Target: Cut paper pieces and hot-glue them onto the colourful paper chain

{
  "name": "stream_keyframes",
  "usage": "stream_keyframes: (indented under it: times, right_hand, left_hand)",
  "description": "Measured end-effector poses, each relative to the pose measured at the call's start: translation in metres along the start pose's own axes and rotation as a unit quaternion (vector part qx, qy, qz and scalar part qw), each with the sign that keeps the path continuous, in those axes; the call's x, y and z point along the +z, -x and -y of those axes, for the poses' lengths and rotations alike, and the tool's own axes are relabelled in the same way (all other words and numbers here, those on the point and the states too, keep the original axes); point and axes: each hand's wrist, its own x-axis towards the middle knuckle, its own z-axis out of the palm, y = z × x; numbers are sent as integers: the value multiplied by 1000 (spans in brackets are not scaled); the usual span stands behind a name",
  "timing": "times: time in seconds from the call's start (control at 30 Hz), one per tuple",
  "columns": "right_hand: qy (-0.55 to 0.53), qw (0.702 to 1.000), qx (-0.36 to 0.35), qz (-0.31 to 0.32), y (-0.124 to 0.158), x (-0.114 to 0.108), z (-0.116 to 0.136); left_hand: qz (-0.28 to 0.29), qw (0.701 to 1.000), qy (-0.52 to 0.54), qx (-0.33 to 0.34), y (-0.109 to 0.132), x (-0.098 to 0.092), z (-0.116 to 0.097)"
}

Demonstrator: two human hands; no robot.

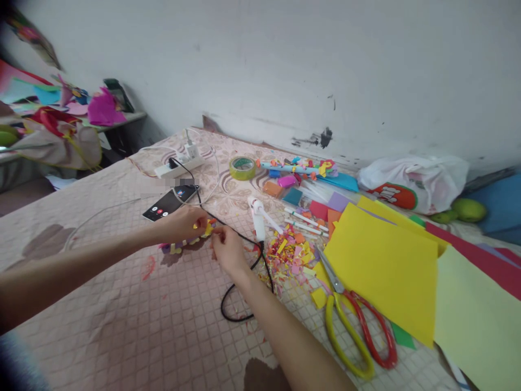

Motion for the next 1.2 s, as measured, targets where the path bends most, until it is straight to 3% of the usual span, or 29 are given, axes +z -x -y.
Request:
stream_keyframes:
  times: [0.63, 1.2]
  right_hand:
    - [19, 1000, -22, 11, 1, 0, 3]
    - [13, 1000, -19, -5, 2, -1, 4]
  left_hand:
    - [-96, 987, -129, 6, 15, 24, -19]
    - [-133, 986, -105, 4, 28, 25, -14]
